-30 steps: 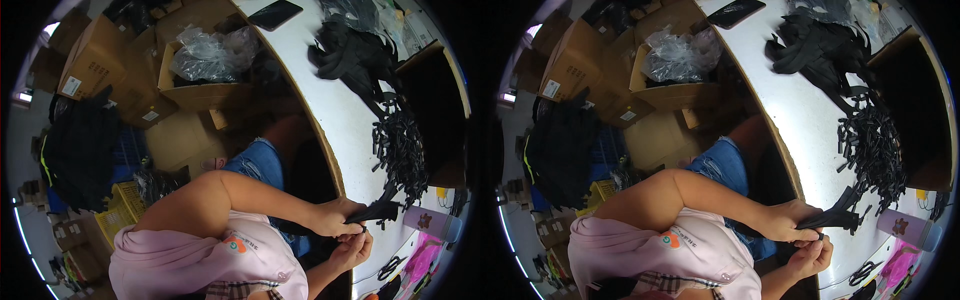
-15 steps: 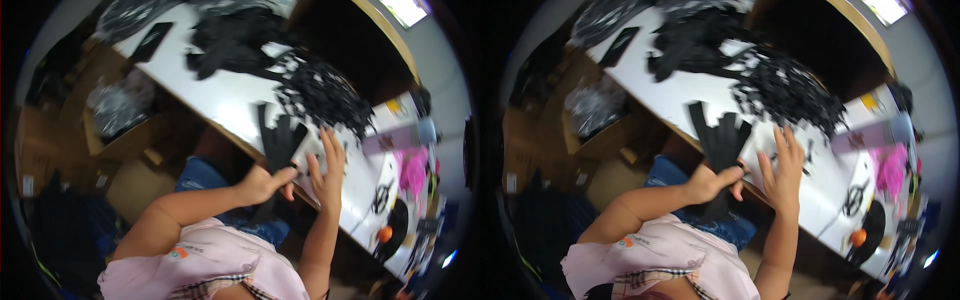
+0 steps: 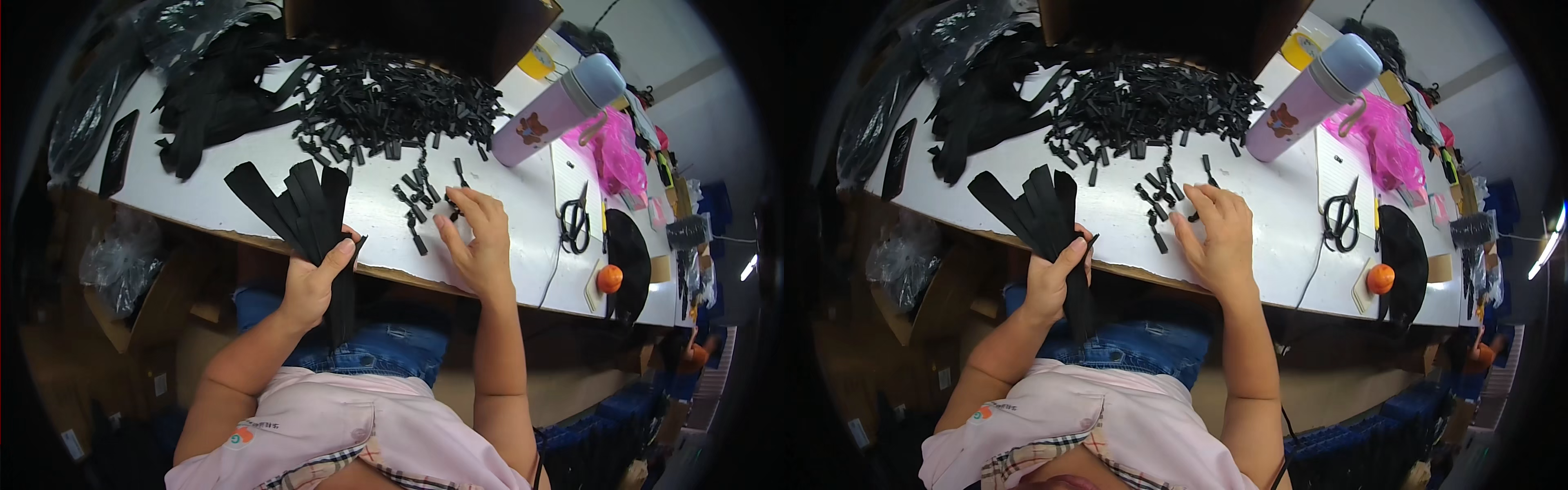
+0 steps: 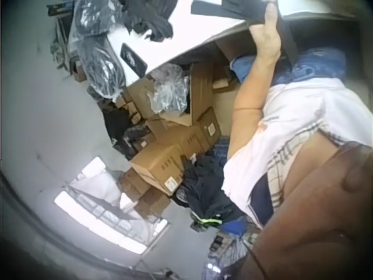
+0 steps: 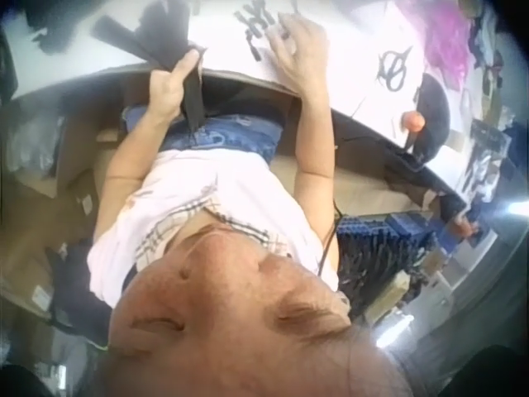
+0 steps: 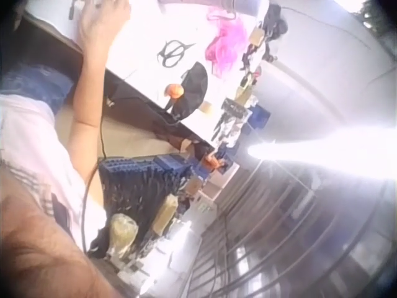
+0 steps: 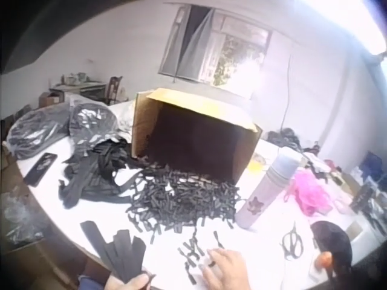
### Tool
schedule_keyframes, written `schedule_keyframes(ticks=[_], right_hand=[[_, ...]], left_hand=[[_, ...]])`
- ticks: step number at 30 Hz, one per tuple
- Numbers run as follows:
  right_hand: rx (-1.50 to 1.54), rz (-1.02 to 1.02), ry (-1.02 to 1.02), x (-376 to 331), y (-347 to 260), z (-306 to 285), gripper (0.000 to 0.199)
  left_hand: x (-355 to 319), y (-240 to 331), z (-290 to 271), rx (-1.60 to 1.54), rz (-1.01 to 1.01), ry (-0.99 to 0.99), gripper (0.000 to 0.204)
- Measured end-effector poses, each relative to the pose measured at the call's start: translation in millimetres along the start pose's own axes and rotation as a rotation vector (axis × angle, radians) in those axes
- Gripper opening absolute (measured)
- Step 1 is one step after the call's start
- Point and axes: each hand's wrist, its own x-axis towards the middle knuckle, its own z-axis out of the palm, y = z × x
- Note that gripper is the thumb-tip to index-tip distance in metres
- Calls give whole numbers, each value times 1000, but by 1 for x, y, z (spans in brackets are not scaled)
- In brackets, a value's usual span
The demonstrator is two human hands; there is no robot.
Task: Attaching small black plastic clips to strips of black fabric at a workbench.
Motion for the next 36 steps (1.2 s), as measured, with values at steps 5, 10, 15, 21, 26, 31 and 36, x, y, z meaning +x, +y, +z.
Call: schedule_keyframes(ticks=[5,10,15,21,26,31,36], right_hand=[[51,-83,128,4,-17,30,16],[-210,68,-98,34,-33,54,9],[-172,8,-113,26,-39,47,8],[949,242,-222,-9,-52,22,15],[857,96,-149,-14,-54,22,17],[552,-65,-163,-18,-53,21,17],[600,49,30,-23,-66,25,20]], left_hand=[[3,-7,10,136,177,8,13],[1,-9,5,236,178,15,12],[-2,0,3,219,125,33,13],[-3,2,4,229,116,-12,11],[0,-6,4,313,343,-84,10],[-4,1,-3,464,238,-124,12],[-8,1,2,333,234,-13,15]])
